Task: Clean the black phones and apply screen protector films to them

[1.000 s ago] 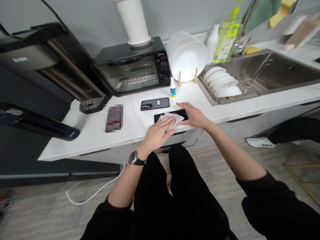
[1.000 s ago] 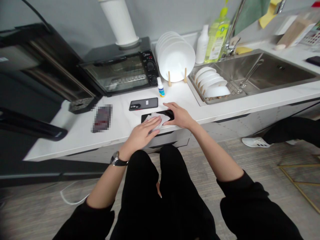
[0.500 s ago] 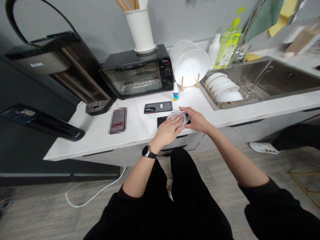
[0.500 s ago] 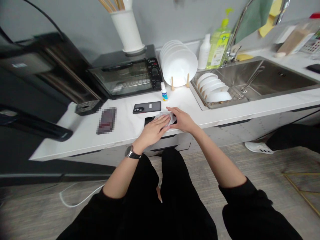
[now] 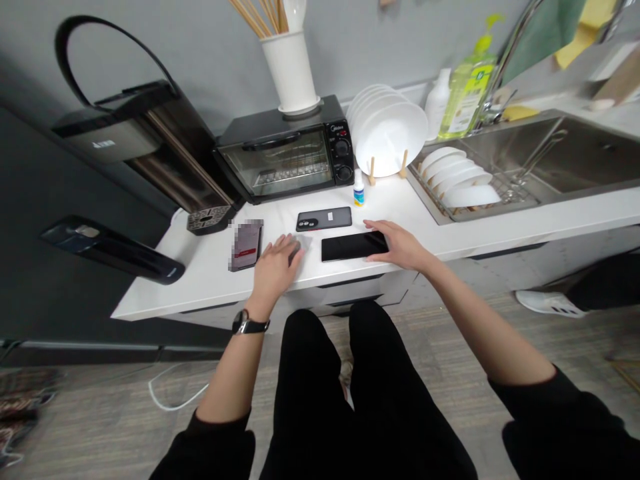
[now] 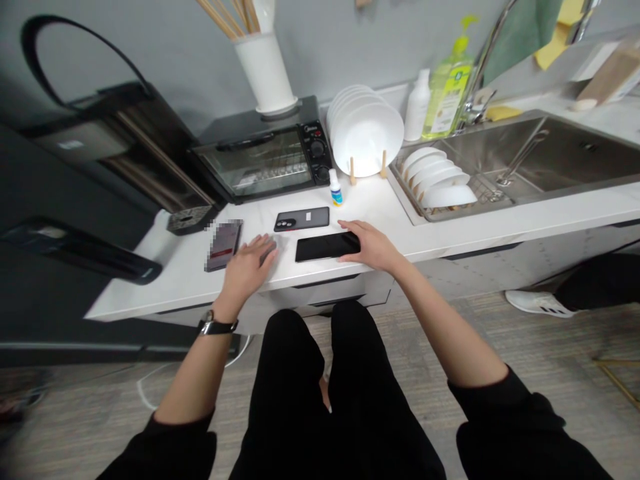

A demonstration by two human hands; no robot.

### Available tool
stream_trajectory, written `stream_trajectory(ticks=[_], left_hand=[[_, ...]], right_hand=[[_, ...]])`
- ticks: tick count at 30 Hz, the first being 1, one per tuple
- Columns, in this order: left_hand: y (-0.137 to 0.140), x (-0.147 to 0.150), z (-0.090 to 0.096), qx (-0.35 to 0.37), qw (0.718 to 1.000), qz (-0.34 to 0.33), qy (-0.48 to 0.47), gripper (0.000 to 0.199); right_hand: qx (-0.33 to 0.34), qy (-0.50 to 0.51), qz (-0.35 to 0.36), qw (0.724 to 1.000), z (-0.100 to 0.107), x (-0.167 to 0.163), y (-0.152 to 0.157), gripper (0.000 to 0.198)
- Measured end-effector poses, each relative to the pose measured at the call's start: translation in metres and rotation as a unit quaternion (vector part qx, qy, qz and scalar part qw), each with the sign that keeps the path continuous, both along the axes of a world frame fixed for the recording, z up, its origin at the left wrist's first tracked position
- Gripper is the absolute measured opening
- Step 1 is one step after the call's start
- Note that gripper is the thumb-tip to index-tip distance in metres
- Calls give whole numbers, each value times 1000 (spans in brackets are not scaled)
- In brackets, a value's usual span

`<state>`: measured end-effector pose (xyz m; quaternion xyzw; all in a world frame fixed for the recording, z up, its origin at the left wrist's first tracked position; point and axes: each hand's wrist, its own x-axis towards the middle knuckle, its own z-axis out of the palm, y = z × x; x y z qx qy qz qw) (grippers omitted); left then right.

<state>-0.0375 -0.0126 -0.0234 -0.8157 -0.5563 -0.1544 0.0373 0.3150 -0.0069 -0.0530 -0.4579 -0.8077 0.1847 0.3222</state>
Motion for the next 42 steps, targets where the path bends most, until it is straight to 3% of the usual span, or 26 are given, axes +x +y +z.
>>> stream_trajectory(ticks=[4,7,10,16,19,24,28,31,36,39,42], left_hand=[[44,7,12,5,1000,-19,-24,52],[84,10,16,-79,995,-53,6,73],[106,9,15,-119,990,-78,18,68],[87,11,15,-46,997,-61,-17,65],[79,9,24,29,996,-37,-72,45],[82,-7,63,138,977,54,-155,36],[87,-18,102,121,971,41,-203,27],[104,-11,114,89,972,10,-219,29],[145,29,88,-121,982,-109,-98,25],[144,51,67,-143,976,-143,-80,31],[107,54,55,-60,990,-102,-73,53]], right_hand=[[5,-31,3,1000,1,-1,0,96],[17,-41,5,999,2,-3,-1,98],[11,-32,-10,999,3,-4,-3,94],[-3,-12,-35,999,5,-4,-6,92],[-6,-6,-40,999,5,-5,-7,91],[-5,-6,-39,999,6,-6,-7,89],[-9,3,-38,999,5,-5,-7,90],[-10,33,-36,999,3,-4,-7,89],[4,57,-85,995,-2,-5,-5,87],[9,59,-122,991,-3,-6,-3,88],[15,74,-158,985,-5,-6,-1,94]])
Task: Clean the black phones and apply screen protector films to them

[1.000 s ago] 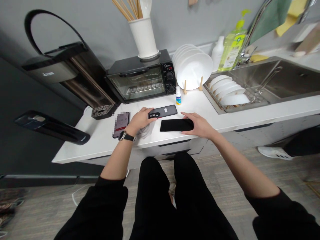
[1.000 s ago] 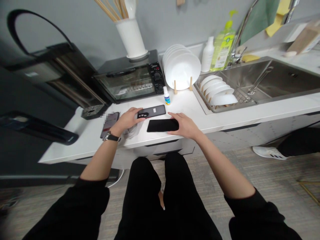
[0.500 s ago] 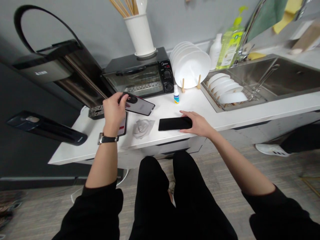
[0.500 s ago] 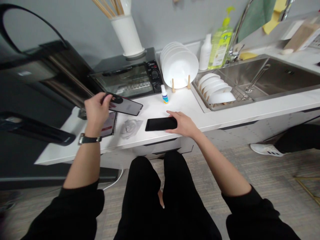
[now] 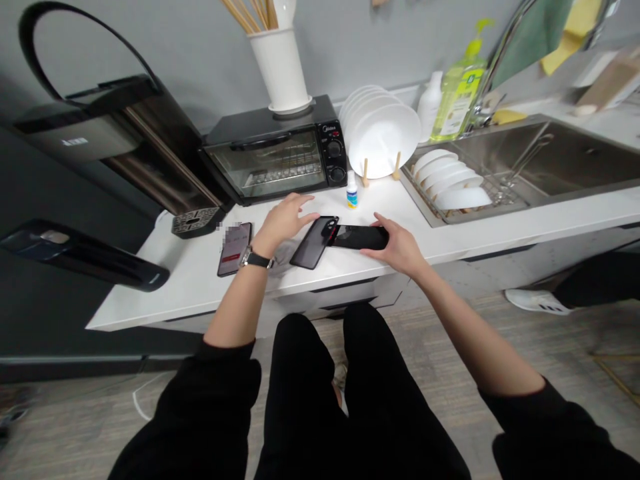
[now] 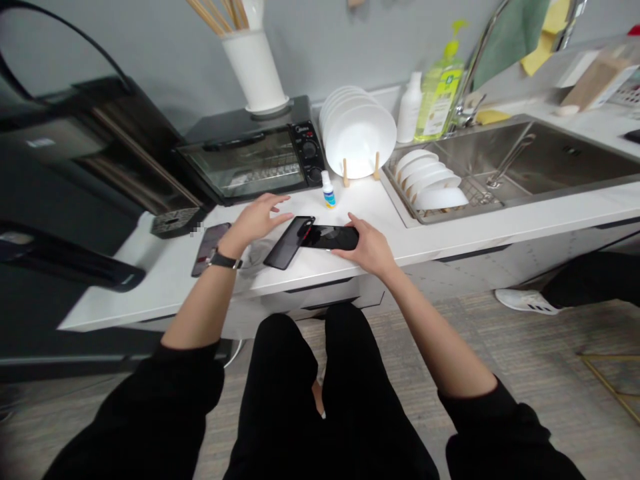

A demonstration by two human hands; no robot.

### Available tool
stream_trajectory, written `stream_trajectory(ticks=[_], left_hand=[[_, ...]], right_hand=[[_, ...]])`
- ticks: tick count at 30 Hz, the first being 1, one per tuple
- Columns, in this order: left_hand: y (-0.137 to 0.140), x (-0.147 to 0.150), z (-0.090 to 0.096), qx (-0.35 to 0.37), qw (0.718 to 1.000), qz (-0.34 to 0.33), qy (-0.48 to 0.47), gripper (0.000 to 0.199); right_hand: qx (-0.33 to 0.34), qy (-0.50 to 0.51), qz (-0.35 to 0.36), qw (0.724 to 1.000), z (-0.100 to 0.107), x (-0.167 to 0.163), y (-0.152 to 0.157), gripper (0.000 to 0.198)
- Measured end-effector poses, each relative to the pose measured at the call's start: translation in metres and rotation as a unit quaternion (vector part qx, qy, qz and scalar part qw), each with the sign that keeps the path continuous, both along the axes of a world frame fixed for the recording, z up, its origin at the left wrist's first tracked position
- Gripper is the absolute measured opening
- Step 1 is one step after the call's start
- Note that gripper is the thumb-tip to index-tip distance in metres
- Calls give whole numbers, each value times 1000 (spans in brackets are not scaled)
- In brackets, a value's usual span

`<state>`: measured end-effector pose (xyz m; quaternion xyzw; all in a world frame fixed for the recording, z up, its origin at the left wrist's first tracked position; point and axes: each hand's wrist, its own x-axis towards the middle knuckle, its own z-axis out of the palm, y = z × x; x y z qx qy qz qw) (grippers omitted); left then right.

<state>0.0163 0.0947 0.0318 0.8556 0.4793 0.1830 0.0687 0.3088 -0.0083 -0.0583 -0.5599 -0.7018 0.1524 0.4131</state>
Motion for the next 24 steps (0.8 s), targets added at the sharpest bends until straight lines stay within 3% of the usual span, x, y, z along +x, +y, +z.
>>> stream_trajectory(ticks=[2,4,8,11,17,20,24], left_hand=[[-39,-5,-8,46,997,60,17,53],[-80,-11,-21,49,994,98,29,55],[-128,-14,-56,55,992,104,39,59],[-130,-10,-69,69,991,116,16,52],[-118,3,-61,62,990,125,2,50],[-115,0,-57,43,998,55,-10,52],[-110,-22,-54,-51,997,-28,-55,79]], right_hand=[[7,6,-25,1000,-2,-1,1,95],[11,6,-44,999,-2,-1,2,93],[9,7,-80,997,0,4,-8,90],[-1,18,-117,993,5,18,-25,91],[-60,99,-167,979,17,51,-55,89],[-63,128,-118,983,27,52,-56,92],[-65,88,14,994,42,32,-46,92]])
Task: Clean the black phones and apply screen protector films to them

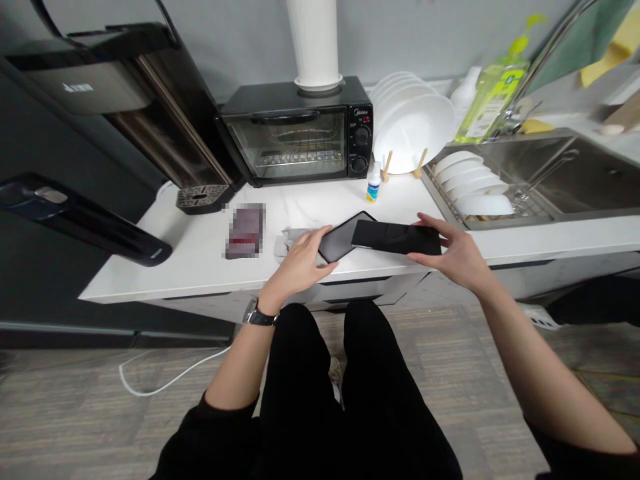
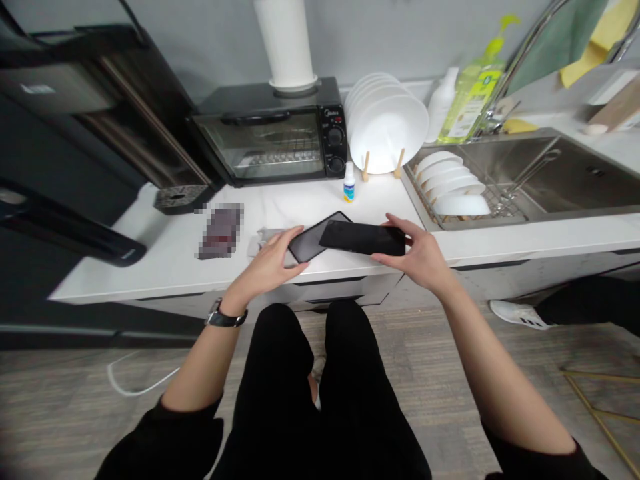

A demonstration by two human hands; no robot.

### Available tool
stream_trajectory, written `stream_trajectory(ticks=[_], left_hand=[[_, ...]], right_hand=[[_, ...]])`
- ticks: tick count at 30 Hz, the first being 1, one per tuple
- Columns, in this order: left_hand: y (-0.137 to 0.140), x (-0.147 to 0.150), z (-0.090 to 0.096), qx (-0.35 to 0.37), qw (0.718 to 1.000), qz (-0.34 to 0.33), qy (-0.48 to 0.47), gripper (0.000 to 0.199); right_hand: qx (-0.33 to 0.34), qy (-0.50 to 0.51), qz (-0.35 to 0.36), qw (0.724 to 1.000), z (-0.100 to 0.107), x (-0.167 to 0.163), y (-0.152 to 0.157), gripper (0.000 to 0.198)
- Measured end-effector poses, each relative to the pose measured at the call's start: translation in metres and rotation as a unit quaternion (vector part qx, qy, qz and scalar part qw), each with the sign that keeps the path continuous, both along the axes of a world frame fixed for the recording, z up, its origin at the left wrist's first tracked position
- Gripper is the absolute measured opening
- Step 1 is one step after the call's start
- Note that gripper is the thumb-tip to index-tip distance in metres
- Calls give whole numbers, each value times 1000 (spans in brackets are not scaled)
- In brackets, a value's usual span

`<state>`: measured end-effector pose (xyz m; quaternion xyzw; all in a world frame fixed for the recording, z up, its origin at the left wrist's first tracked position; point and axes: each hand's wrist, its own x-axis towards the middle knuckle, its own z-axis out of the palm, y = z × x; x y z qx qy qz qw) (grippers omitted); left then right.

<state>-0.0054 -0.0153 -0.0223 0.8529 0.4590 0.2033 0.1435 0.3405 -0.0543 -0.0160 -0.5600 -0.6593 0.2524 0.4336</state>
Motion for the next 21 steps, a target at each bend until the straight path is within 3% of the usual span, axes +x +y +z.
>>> stream_trajectory(ticks=[4,10,15,21], left_hand=[[7,-20,0,-79,993,-56,-64,102],[16,-28,-5,-144,975,-136,-101,119],[18,-26,-11,-107,985,-93,-99,109],[23,-27,-9,-127,980,-99,-113,111]], right_hand=[[23,-79,118,990,11,-29,21,91],[27,-151,203,967,14,-47,55,86],[11,-154,222,963,0,-48,62,91],[11,-126,198,972,-19,-51,50,93]])
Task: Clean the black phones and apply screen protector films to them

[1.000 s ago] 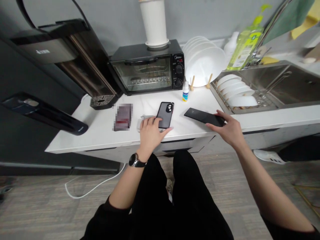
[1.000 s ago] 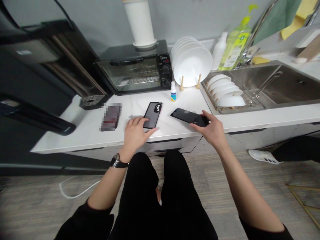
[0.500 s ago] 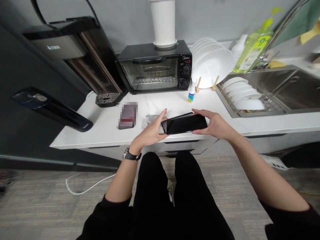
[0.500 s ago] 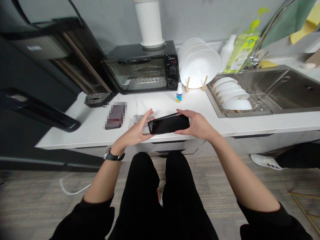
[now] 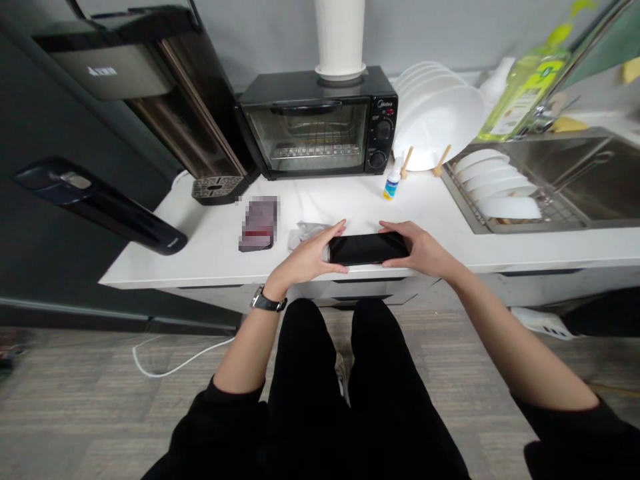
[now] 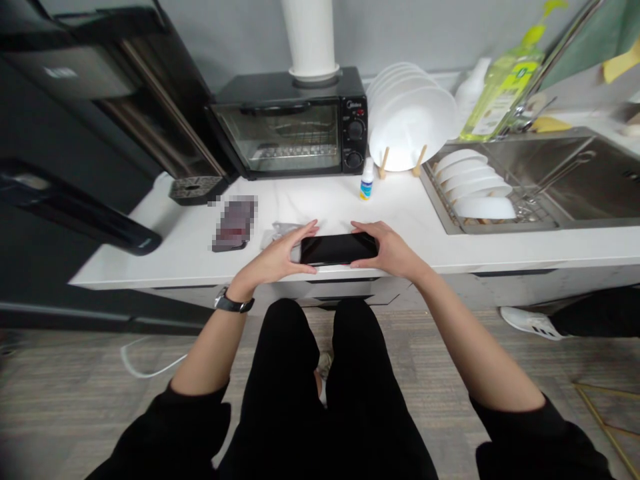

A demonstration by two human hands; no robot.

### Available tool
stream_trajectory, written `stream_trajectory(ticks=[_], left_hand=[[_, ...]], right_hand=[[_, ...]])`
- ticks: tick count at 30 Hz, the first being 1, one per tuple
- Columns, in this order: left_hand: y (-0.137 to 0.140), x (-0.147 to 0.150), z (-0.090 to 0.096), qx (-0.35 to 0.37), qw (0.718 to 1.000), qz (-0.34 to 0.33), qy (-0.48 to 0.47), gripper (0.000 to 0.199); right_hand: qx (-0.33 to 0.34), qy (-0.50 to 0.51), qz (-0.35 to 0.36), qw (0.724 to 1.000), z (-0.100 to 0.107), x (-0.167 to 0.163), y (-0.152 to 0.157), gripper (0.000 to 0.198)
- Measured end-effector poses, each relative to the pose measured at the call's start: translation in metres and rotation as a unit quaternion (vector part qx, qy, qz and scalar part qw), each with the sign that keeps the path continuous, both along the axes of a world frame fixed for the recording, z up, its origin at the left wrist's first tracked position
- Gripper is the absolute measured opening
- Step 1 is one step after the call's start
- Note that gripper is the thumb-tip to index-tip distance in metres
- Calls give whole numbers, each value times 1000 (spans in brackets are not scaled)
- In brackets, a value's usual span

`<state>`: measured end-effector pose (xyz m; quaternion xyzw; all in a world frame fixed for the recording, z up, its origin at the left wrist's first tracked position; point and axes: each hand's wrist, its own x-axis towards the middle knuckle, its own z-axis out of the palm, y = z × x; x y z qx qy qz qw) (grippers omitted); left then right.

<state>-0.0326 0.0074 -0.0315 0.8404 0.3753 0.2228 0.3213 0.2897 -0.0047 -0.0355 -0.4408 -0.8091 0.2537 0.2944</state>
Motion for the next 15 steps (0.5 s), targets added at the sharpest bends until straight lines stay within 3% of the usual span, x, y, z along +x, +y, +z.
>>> stream_trajectory(ticks=[5,10,15], left_hand=[[0,-1,3,1,1000,-24,-13,85],[0,-3,4,-13,999,-30,-15,91],[3,-5,7,-21,999,-39,1,93]], right_hand=[[-26,24,1,999,-1,11,-4,92],[-54,17,-3,998,3,35,-10,77],[-44,8,4,999,0,37,-6,76]])
